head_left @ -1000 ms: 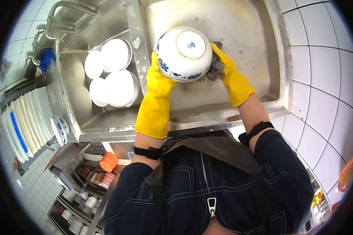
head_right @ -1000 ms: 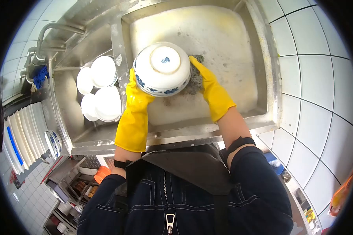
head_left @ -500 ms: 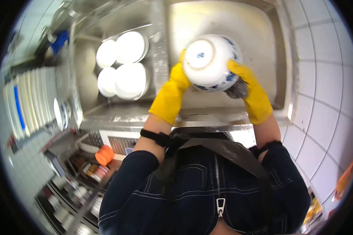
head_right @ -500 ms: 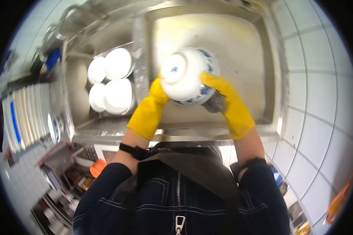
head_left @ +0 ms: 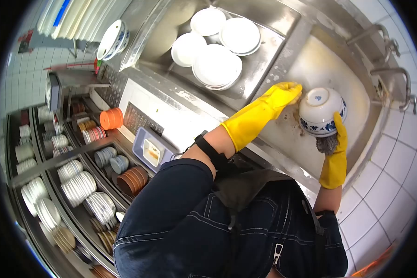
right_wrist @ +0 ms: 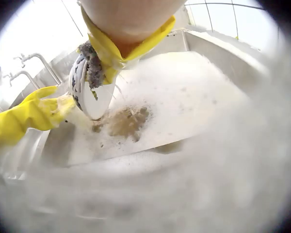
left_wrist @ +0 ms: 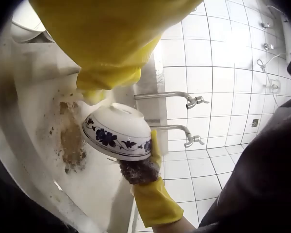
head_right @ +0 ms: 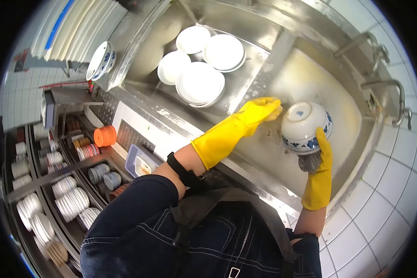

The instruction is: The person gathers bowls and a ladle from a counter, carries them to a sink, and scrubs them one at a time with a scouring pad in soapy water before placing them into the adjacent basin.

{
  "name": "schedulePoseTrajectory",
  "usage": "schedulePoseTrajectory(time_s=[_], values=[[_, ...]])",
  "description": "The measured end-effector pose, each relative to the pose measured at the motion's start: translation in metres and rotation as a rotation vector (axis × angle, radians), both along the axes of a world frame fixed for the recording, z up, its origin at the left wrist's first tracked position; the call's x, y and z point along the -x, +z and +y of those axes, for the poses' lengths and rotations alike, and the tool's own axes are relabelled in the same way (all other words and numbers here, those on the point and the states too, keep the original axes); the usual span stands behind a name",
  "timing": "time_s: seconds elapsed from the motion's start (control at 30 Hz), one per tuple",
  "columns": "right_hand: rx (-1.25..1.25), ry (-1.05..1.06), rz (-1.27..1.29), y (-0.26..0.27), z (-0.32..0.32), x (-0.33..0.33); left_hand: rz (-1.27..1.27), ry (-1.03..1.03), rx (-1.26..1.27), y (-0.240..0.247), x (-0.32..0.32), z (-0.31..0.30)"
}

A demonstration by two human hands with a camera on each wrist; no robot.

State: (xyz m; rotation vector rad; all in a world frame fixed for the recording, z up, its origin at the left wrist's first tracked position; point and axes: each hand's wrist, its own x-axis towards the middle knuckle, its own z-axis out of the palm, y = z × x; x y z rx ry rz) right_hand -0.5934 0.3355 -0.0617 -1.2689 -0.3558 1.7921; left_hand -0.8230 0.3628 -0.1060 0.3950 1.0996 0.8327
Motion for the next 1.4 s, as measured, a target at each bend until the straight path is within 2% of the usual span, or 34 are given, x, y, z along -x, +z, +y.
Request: schedulePoseTrajectory(time_s=[0.1,0.13,0.17,0.23,0.3,0.4,0.47,0.57,0.63,0.7,0.77,0.83,0.9,0.97,1.03,1.1,1.17,1.23,1.3,1.37,1.4], values=[[0.002,0.116,0.042,-0.028,0.006,-0.026,-0.09,-0.021,-0.001,0.001,0.023,-0.003],[0.034,0.04,0.035,-0.022,0.008,-0.015,-0.096,-0.019,0.0,0.002,0.031,-0.004],[0.026,0.056,0.029,-0.021,0.01,-0.01,-0.1,-0.02,-0.006,0.005,0.039,-0.002],[0.01,-0.09,0.012,-0.026,0.007,-0.005,-0.075,-0.03,0.007,0.013,0.057,-0.002],[-0.022,-0.046,0.019,-0.03,0.004,-0.003,-0.019,-0.09,0.03,0.021,0.077,-0.004],[-0.144,-0.165,0.048,-0.023,0.001,0.012,-0.113,-0.024,-0.013,0.016,0.102,-0.003],[-0.081,-0.192,-0.151,-0.007,0.002,0.024,-0.138,-0.042,-0.022,0.017,0.127,0.002],[-0.026,-0.17,-0.2,0.025,0.006,0.052,-0.161,-0.064,-0.048,0.011,0.169,0.01],[-0.104,-0.165,-0.185,0.048,0.009,0.087,-0.211,-0.053,-0.035,0.006,0.202,0.02],[-0.159,-0.137,-0.176,0.06,0.018,0.128,-0.231,0.042,-0.113,0.012,0.249,0.028],[-0.211,-0.105,-0.164,0.067,0.034,0.169,-0.146,0.14,-0.137,0.026,0.301,0.034],[-0.064,-0.029,-0.061,0.071,0.057,0.206,-0.147,0.221,-0.516,0.032,0.35,0.02],[0.084,0.1,0.167,0.042,0.075,0.226,-0.065,0.138,-1.103,0.031,0.395,0.009],[0.056,0.144,0.082,0.023,0.084,0.26,-0.047,0.089,-0.945,0.061,0.437,-0.011],[-0.013,0.232,-0.075,0.0,0.09,0.297,-0.06,0.149,-0.871,0.095,0.467,-0.041],[-0.007,0.344,-0.042,-0.039,0.096,0.321,0.149,0.234,-0.413,0.133,0.514,-0.065],[0.027,0.517,-0.178,-0.056,0.098,0.342,0.037,0.409,-0.467,0.135,0.572,-0.101],[0.048,0.545,-0.202,-0.092,0.099,0.361,0.545,0.61,-0.169,0.149,0.617,-0.124],[0.068,0.567,-0.228,-0.117,0.098,0.377,0.981,0.76,-0.075,0.148,0.625,-0.131],[0.003,0.674,-0.23,-0.132,0.095,0.392,1.005,0.687,0.008,0.122,0.666,-0.143],[0.016,0.708,-0.357,-0.133,0.092,0.402,0.9,0.53,-0.074,0.112,0.678,-0.148]])
